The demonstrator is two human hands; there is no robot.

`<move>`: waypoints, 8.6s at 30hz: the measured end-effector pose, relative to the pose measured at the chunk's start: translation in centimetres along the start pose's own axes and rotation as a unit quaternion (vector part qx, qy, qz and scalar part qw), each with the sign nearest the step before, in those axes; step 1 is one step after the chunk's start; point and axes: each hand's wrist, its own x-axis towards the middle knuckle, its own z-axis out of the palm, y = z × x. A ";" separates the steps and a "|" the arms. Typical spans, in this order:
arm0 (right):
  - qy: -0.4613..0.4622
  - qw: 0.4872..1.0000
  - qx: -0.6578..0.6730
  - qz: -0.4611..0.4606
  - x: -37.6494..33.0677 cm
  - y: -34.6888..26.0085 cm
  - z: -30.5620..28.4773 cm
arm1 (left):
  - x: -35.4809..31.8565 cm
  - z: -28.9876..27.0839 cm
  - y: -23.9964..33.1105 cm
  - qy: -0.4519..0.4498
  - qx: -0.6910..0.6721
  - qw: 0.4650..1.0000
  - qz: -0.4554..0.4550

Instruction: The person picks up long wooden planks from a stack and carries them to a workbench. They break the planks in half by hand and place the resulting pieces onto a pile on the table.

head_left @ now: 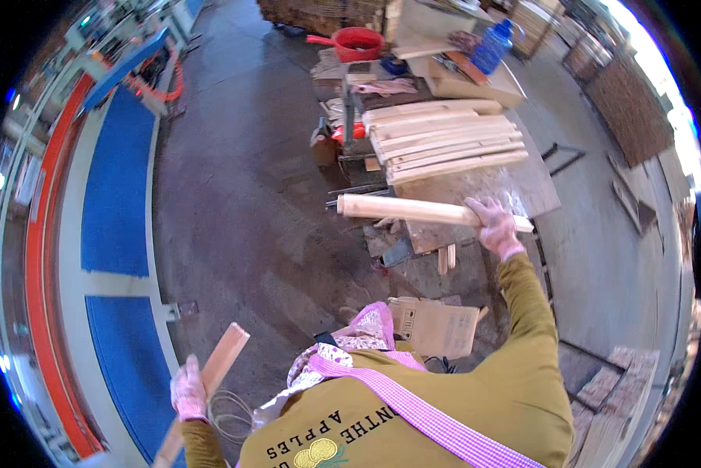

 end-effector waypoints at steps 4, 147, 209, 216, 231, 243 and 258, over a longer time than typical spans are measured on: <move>-0.178 0.976 -0.099 0.075 2.3 5.0 2.4 | -0.2 2.6 -1.2 -0.036 -0.012 0.999 -0.023; -0.259 0.727 -0.143 -0.619 -20.6 -68.0 -5.8 | -47.6 2.9 -28.8 0.045 0.096 0.960 -0.261; 0.121 0.986 0.058 -0.100 3.8 -23.5 -3.8 | 15.1 -18.5 11.7 -0.173 -0.876 0.398 0.210; 0.245 0.961 0.074 -0.103 5.2 -15.8 -1.9 | 16.7 -23.3 19.7 -0.240 -0.867 0.369 0.233; 0.126 0.943 0.307 0.013 6.7 -6.9 2.4 | 18.3 -29.6 29.0 -0.310 -0.865 0.306 0.247; 0.217 0.923 0.316 0.030 6.8 -7.2 3.3 | 18.5 -29.4 29.0 -0.318 -0.850 0.307 0.285; 0.296 0.952 0.031 0.076 5.7 -13.8 0.5 | 16.4 -25.1 25.8 -0.174 -0.825 0.453 0.290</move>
